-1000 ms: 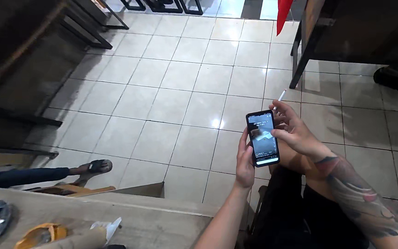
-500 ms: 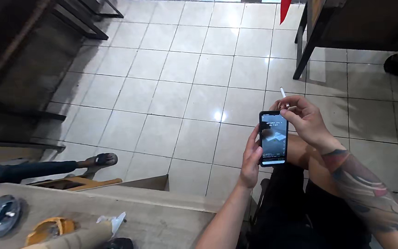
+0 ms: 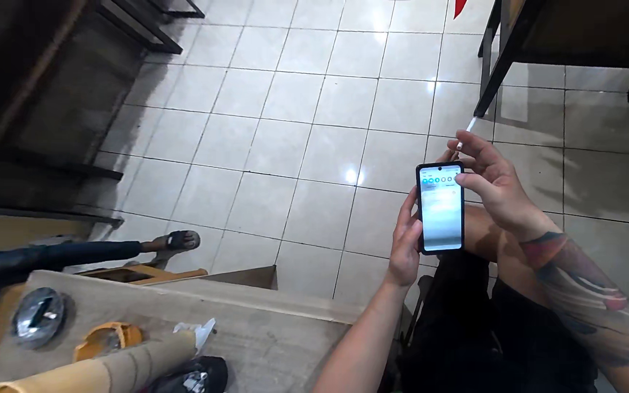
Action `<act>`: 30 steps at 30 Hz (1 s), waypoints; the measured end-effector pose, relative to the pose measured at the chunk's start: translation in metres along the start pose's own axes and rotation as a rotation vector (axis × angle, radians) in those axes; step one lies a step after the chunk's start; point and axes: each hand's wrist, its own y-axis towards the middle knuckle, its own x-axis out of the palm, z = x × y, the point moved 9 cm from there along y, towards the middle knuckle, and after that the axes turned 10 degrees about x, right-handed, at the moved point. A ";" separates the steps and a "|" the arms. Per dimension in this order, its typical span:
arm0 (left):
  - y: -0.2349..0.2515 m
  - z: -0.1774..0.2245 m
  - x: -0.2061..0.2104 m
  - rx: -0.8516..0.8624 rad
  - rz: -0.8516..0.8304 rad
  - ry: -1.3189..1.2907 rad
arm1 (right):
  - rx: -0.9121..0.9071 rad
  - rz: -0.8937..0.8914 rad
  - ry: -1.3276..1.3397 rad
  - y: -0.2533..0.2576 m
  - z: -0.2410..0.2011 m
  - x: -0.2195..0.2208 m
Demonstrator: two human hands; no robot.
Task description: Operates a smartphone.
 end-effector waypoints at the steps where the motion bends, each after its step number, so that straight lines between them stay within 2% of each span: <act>1: 0.000 -0.001 0.000 -0.004 -0.007 -0.002 | -0.012 0.003 -0.012 0.000 -0.001 0.001; 10: 0.001 -0.002 0.012 -0.019 -0.117 -0.024 | -0.092 0.062 -0.210 -0.001 -0.004 0.003; 20: -0.002 -0.007 0.018 -0.073 -0.179 -0.042 | -0.070 0.097 -0.178 0.003 -0.006 -0.002; 30: 0.000 -0.006 0.016 -0.055 -0.163 -0.051 | -0.055 0.064 -0.082 0.002 -0.004 -0.003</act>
